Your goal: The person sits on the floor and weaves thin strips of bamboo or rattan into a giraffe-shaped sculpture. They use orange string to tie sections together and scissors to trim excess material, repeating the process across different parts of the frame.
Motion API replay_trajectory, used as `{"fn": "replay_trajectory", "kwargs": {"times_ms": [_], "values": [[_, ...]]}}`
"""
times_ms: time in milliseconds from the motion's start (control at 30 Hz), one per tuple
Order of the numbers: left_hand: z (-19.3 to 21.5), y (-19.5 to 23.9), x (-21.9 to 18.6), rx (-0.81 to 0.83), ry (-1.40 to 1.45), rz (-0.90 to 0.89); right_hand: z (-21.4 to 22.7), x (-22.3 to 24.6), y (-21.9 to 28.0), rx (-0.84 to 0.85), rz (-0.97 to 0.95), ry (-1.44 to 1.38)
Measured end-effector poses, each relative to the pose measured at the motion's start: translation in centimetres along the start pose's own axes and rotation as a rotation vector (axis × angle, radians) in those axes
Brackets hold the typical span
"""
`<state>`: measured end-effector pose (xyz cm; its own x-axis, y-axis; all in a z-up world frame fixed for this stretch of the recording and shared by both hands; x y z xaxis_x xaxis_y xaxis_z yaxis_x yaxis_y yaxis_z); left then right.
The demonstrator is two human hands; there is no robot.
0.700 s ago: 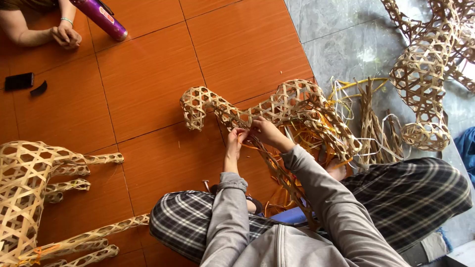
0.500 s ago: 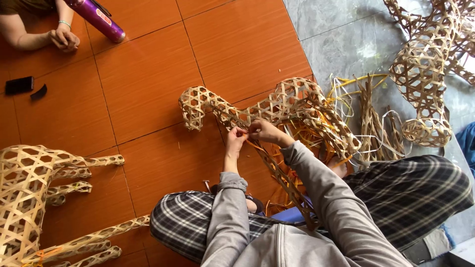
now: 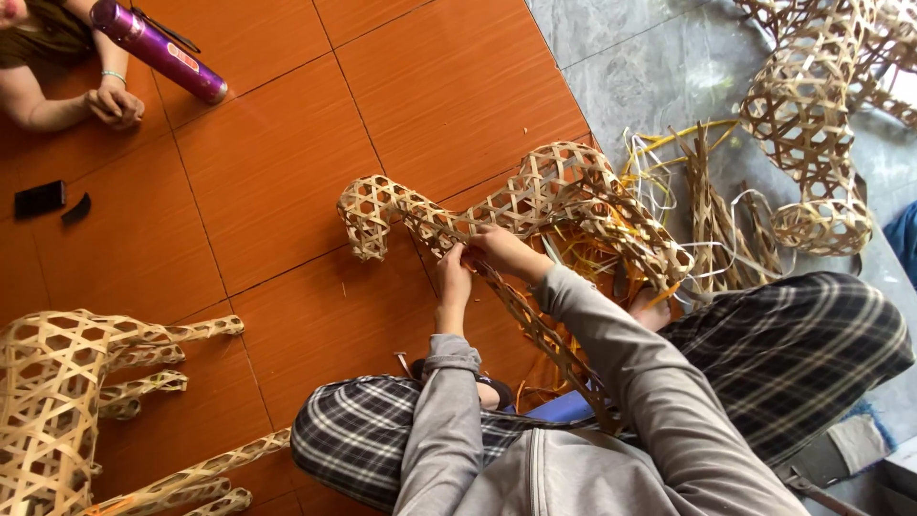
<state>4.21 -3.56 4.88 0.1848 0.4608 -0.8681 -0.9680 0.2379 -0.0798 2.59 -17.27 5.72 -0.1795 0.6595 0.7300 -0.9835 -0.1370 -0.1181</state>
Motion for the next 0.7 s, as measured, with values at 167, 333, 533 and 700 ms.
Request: {"fn": "replay_trajectory", "kwargs": {"times_ms": [167, 333, 533, 700], "values": [[-0.4, 0.6, 5.3, -0.011, -0.200, -0.134, 1.5, 4.8, 0.9, 0.170, 0.125, 0.625], [-0.6, 0.4, 6.6, 0.092, 0.304, 0.254, 1.6, 2.7, 2.0, 0.030, -0.010, 0.457], [-1.5, 1.2, 2.5, 0.199, 1.044, 0.675, -0.2, -0.9, 2.2, -0.234, -0.213, 0.006], [-3.1, 1.3, 5.0, 0.187, 0.993, 0.590, -0.9, -1.6, 1.5, -0.147, -0.607, -0.632]]}}
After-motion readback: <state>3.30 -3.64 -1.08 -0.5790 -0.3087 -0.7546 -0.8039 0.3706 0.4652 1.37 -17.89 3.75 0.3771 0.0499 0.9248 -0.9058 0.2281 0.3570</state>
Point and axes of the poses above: each hand's wrist, its own y-axis away from the middle knuckle, its own z-axis out of the back of the hand, x = y × z, the point moved 6 cm from there along -y, towards the middle knuckle, and after that the axes turned 6 degrees about -x, right-handed, at the moved point
